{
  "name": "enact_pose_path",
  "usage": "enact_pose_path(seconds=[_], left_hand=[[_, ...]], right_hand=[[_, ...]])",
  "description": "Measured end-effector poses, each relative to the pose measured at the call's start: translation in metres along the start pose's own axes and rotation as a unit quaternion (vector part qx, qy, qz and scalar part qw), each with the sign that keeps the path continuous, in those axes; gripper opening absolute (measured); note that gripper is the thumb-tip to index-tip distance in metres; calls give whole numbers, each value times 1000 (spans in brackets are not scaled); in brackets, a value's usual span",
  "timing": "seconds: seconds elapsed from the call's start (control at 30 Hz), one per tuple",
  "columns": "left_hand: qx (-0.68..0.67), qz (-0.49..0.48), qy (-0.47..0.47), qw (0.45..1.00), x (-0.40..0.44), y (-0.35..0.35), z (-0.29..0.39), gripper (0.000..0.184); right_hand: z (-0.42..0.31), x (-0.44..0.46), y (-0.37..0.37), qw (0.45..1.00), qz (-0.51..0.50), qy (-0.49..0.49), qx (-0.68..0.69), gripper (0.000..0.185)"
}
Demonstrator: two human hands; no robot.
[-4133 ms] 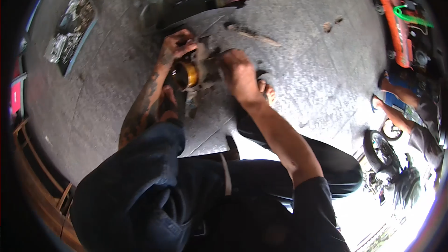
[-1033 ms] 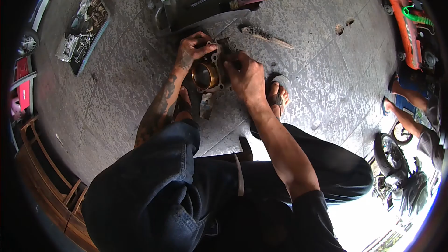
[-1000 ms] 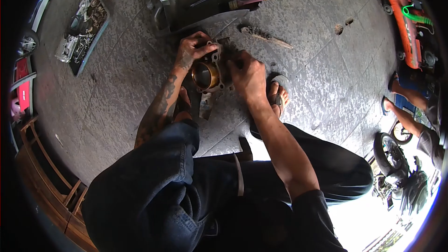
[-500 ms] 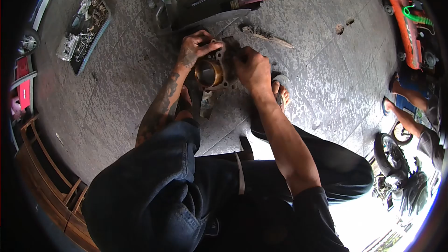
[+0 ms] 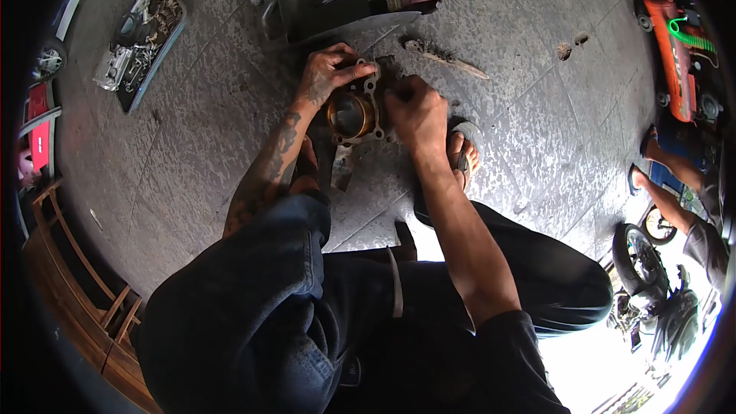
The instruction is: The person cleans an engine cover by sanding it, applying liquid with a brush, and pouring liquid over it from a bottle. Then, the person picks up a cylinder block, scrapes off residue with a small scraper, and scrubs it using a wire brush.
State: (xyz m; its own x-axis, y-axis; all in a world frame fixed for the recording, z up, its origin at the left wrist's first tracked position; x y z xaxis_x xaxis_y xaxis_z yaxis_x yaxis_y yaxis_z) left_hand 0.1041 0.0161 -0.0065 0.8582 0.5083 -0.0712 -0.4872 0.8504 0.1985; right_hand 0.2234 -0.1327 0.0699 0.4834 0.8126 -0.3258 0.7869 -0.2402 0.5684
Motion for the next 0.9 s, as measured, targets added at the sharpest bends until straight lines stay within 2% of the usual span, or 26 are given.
enact_pose_path(seconds=[0.07, 0.13, 0.2, 0.3, 0.4, 0.47, 0.53, 0.6, 0.73, 0.9], left_hand=[[7, 3, -10, 1000, 5, 5, 3, 27], [34, 5, 2, 999, 3, 2, 8, 27], [6, -1, 0, 1000, 2, 2, 6, 27], [-15, -5, 11, 1000, 1, 0, 4, 28], [36, 2, 3, 999, 6, 5, 5, 28], [11, 1, -5, 1000, 3, 2, -1, 28], [-22, 3, 3, 1000, 0, 2, -4, 29], [-27, 4, -11, 1000, 1, 3, -5, 29], [15, 10, -16, 1000, -1, 6, -12, 28], [-44, 8, -30, 999, -3, 6, -15, 27]], right_hand=[[14, 6, 1, 999, -14, -41, -29, 20], [13, 4, 6, 999, -17, -12, -39, 17], [10, 1, 12, 998, 35, 41, -14, 16], [17, 4, 5, 998, 38, 34, 23, 18], [26, 10, -1, 997, 47, 43, 52, 19], [22, 4, 5, 992, 80, -16, 98, 19], [15, 8, 12, 993, 86, -16, 78, 16], [13, 18, 13, 994, 92, 52, 10, 13], [15, 32, 21, 992, 86, 96, -18, 12], [17, 35, 27, 999, 12, 43, -8, 14]])
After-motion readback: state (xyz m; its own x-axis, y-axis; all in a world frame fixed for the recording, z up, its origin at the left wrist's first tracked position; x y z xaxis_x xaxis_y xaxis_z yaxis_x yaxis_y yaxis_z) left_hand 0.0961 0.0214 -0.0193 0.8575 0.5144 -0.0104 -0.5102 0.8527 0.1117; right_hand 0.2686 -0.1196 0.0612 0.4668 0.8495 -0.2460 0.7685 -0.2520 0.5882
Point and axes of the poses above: each hand's wrist, its own x-axis towards the middle knuckle, its own y-axis out of the back of the hand, z = x × y, the point moved 2 cm from there along x, towards the middle knuckle, and after that the axes turned 14 degrees about -z, right-handed, at the moved point
